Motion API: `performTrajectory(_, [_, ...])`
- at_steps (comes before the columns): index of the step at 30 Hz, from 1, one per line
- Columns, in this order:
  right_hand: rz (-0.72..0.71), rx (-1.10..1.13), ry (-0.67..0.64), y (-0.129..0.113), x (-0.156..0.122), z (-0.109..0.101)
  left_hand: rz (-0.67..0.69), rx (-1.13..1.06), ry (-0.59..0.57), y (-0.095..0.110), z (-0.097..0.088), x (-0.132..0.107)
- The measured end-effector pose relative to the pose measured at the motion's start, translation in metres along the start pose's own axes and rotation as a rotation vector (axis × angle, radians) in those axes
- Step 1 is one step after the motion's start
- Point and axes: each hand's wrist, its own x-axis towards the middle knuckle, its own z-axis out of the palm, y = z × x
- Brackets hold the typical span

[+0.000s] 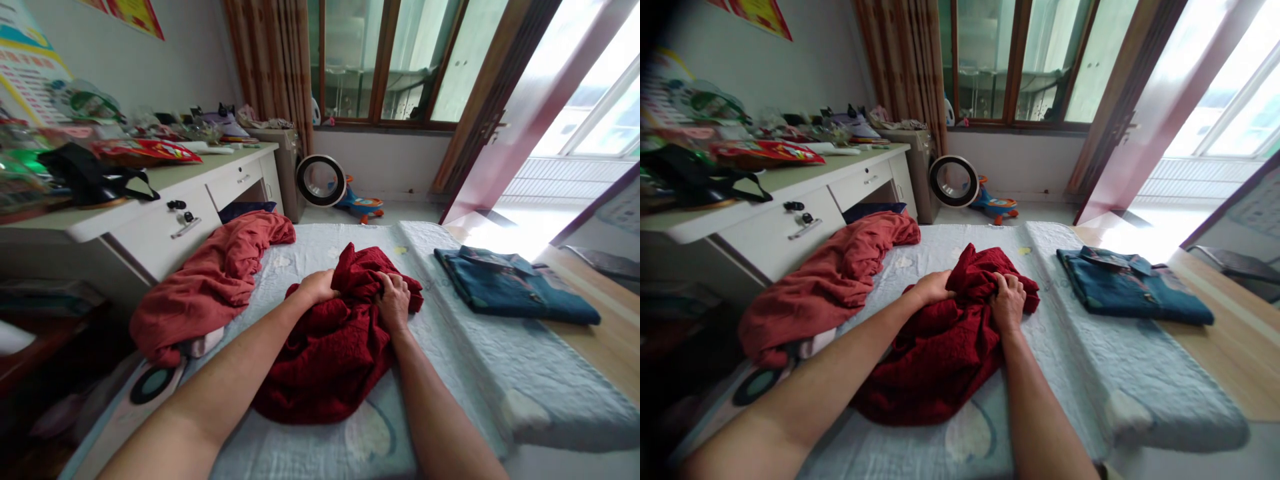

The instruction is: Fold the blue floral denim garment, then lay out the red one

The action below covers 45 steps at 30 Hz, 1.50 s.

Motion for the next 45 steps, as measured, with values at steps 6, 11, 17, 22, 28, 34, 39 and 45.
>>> performTrajectory(6, [-0.078,0.316,0.113,0.001,0.005,-0.003,-0.052,-0.095,0.183,-0.006,-0.009,-0.028])
performTrajectory(11, [-0.071,0.315,0.085,-0.005,0.007,-0.001,-0.23,0.001,0.579,-0.027,-0.019,-0.058])
performTrajectory(17, [0.107,0.045,0.121,-0.004,0.011,-0.01,-0.283,0.05,0.696,-0.065,0.0,-0.067])
performTrajectory(22, [0.313,-0.013,-0.183,0.0,0.012,-0.024,-0.208,0.062,0.662,-0.081,0.01,-0.066])
performTrajectory(28, [0.153,0.081,-0.479,-0.02,0.005,-0.024,-0.184,0.146,0.544,-0.076,0.006,-0.069])
performTrajectory(34, [-0.021,0.156,-0.517,-0.025,0.001,-0.014,-0.312,0.3,0.293,-0.062,-0.004,-0.071])
performTrajectory(39, [-0.067,0.136,-0.485,-0.019,0.001,-0.013,-0.232,0.307,0.243,-0.062,-0.007,-0.072])
performTrajectory(45, [0.004,0.125,-0.195,-0.013,0.005,-0.019,-0.199,0.302,0.449,-0.066,-0.009,-0.08])
